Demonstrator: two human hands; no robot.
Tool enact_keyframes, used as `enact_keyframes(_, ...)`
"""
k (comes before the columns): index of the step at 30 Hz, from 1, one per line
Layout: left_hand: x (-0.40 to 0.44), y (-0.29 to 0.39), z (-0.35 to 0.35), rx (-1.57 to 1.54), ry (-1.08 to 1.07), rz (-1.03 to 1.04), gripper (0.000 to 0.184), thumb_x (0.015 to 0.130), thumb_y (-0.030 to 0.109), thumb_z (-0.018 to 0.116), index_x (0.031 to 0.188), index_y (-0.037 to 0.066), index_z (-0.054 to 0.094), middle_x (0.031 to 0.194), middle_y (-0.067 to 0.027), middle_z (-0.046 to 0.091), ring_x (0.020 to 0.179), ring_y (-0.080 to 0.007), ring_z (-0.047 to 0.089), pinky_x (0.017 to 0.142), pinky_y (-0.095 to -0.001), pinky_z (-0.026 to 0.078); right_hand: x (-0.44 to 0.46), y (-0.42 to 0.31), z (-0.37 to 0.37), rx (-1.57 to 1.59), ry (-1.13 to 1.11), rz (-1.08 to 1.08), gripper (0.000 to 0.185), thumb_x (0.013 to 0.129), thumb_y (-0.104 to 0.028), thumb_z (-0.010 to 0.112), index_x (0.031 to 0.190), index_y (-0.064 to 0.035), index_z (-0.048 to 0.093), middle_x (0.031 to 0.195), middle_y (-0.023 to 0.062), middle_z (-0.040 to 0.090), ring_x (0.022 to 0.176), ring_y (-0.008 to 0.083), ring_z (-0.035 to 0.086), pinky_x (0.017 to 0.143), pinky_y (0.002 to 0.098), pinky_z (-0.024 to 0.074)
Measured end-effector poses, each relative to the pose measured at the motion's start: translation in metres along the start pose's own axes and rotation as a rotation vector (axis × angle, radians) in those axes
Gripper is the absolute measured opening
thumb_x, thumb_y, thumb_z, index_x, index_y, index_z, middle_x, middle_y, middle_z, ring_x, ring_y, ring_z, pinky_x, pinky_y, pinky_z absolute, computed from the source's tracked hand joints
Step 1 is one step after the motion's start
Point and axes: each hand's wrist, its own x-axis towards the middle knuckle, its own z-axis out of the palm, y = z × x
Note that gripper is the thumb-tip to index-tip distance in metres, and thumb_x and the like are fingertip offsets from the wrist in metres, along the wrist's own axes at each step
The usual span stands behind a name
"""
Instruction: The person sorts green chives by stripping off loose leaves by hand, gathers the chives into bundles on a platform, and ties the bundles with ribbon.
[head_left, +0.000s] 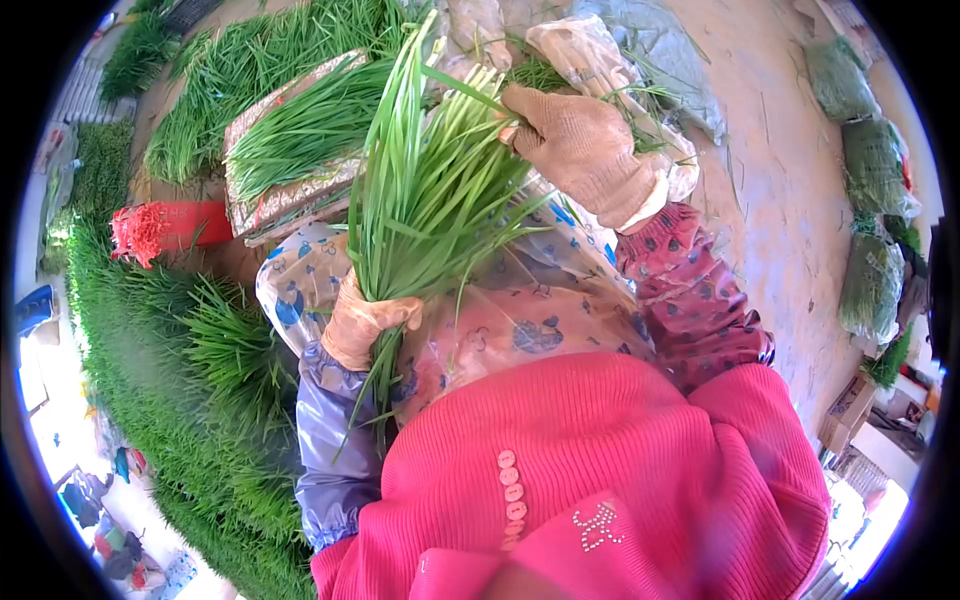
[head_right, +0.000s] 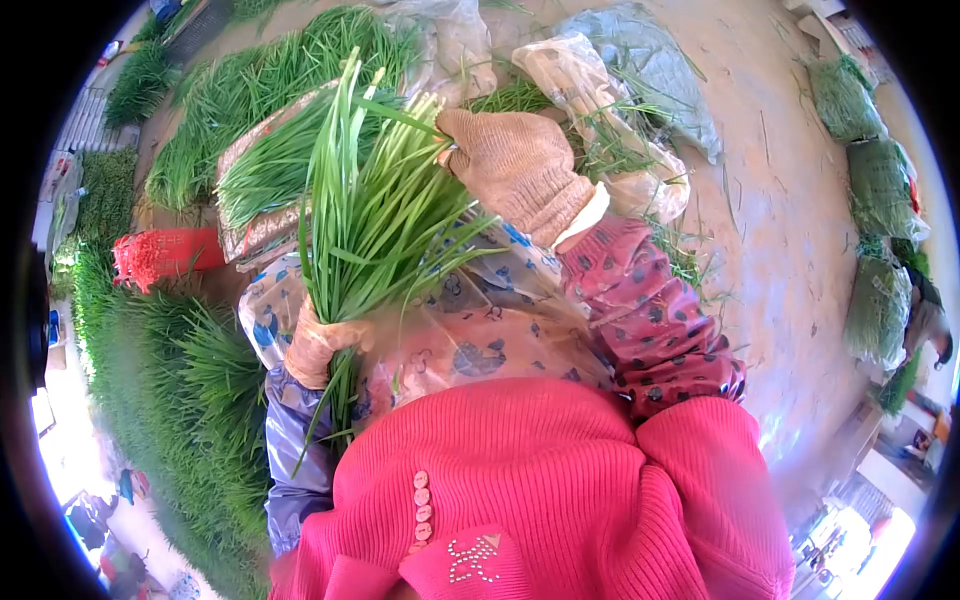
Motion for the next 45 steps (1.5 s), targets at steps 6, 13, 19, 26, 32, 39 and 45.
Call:
enact_keyframes(6,0.002,0.005,0.012,-0.074,0.117,0.004,0.046,0.068,-0.008,0.069,0.112,-0.002,0.054,0.083,-0.0118,0.063,0.058,-0.0193,0.057,0.052,-0.0309,0.046,-0.016,-0.006,-0.012,0.031,0.197,-0.122,0.017,0.083,-0.016,0.065,0.096,-0.007,0.06,0.077,0.0161,0.057,0.073,0.035,0.058,0.061,0.0402,0.0444)
enact_keyframes(13,0.006,-0.003,0.011,-0.052,0.054,0.014,0.048,0.069,-0.01,0.069,0.114,-0.001,0.053,0.087,-0.0124,0.064,0.06,-0.0187,0.058,0.054,-0.0306,0.047,-0.015,0.002,0.004,0.25,0.043,0.041,0.025,0.083,-0.024,0.067,0.101,-0.0065,0.061,0.076,0.0154,0.06,0.071,0.0333,0.059,0.063,0.0398,0.0455)
enact_keyframes(19,0.007,-0.001,0.014,0.007,0.062,0.012,0.049,0.069,-0.013,0.066,0.115,0.0,0.053,0.089,-0.0125,0.064,0.062,-0.0187,0.058,0.054,-0.0308,0.047,-0.004,-0.011,0.017,0.035,-0.117,-0.064,0.029,0.084,-0.038,0.061,0.092,-0.0106,0.062,0.068,0.0154,0.058,0.071,0.0362,0.06,0.063,0.0456,0.0459)
enact_keyframes(26,0.01,0.0,0.008,0.02,-0.015,0.009,0.05,0.069,-0.012,0.066,0.116,-0.001,0.052,0.091,-0.013,0.064,0.063,-0.0194,0.059,0.054,-0.0308,0.046,0.005,-0.012,0.011,1.149,-0.219,0.389,0.022,0.094,-0.019,0.049,0.09,-0.0031,0.064,0.069,0.0025,0.063,0.06,0.0081,0.058,0.053,0.0225,0.0442)
enact_keyframes(32,0.0,0.001,0.0,-0.063,-0.039,-0.039,0.053,0.067,-0.003,0.071,0.116,-0.001,0.051,0.087,-0.0132,0.062,0.063,-0.0205,0.059,0.054,-0.0317,0.046,0.031,0.061,-0.033,2.503,-0.406,0.144,0.019,0.092,-0.018,0.055,0.1,-0.002,0.06,0.081,0.0039,0.06,0.061,0.0127,0.053,0.056,0.0224,0.0465)
enact_keyframes(39,-0.007,-0.002,-0.027,-0.092,-0.013,0.007,0.064,0.074,0.014,0.074,0.125,0.001,0.039,0.069,-0.0097,0.051,0.055,-0.0222,0.048,0.049,-0.0358,0.038,-0.014,0.131,-0.103,-0.412,0.106,0.679,0.038,0.086,-0.03,0.059,0.113,-0.0033,0.057,0.098,0.0232,0.065,0.095,0.0345,0.064,0.082,0.0424,0.049)
enact_keyframes(45,-0.006,0.018,-0.038,-0.126,0.014,0.002,0.059,0.077,0.016,0.072,0.123,-0.006,0.042,0.064,-0.0072,0.049,0.055,-0.0203,0.047,0.051,-0.0328,0.039,-0.047,0.039,-0.04,0.775,-0.32,0.561,0.026,0.087,-0.014,0.058,0.109,-0.0016,0.064,0.087,0.0055,0.068,0.069,0.0116,0.061,0.061,0.0259,0.0483)
